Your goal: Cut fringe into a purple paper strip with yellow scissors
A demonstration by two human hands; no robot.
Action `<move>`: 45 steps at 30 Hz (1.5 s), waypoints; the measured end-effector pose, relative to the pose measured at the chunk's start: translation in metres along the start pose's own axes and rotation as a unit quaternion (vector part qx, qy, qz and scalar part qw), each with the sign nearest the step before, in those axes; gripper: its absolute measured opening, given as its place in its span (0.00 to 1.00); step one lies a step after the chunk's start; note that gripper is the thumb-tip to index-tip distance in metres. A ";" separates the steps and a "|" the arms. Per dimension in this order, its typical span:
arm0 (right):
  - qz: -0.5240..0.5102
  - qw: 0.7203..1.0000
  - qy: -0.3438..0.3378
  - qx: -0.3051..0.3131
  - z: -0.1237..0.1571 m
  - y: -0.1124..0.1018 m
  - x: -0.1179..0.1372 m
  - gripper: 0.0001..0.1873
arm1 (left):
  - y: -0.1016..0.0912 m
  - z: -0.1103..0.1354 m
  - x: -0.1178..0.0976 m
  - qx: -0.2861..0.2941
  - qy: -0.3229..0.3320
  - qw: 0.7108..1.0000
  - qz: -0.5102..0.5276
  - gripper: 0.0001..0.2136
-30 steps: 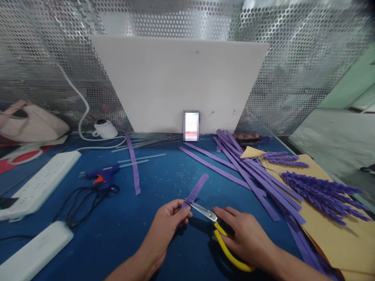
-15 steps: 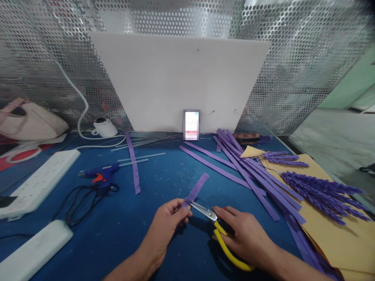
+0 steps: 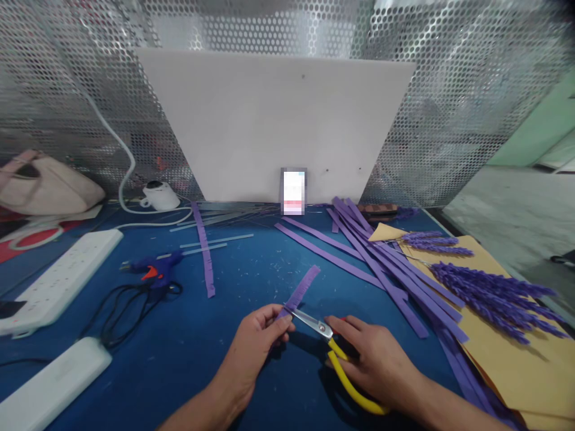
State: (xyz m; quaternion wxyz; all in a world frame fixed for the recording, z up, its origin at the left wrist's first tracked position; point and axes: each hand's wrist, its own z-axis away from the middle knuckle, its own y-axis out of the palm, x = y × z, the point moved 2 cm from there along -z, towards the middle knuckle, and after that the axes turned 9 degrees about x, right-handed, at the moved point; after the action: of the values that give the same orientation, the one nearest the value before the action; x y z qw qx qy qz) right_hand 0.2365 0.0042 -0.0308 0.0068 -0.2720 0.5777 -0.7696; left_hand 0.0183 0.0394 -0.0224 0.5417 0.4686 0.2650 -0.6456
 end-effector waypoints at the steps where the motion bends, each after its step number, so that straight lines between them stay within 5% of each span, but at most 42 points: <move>1: 0.000 1.000 0.000 0.000 0.000 0.000 0.000 0.25 | 0.000 0.000 0.000 0.000 0.001 1.000 0.000 0.12; 16: -0.159 0.987 -0.004 0.009 0.005 -0.015 0.008 0.13 | 0.001 0.001 -0.001 -0.027 0.012 0.999 0.022 0.10; 29: -0.219 0.975 -0.013 0.021 0.012 -0.016 0.004 0.20 | 0.006 0.008 -0.011 -0.022 0.016 0.999 0.028 0.09; 38: -0.418 0.904 0.038 0.084 0.015 -0.012 0.003 0.23 | 0.007 0.010 -0.014 0.003 0.012 0.999 0.046 0.08; 45: -0.382 0.919 0.023 0.097 0.014 -0.018 0.010 0.14 | 0.007 0.011 -0.012 0.000 -0.017 0.998 0.058 0.10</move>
State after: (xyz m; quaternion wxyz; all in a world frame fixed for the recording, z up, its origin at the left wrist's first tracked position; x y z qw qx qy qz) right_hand 0.2395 -0.0054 -0.0084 -0.2744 -0.4524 0.3527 -0.7718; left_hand 0.0209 0.0334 -0.0056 0.5829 0.4723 0.2282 -0.6206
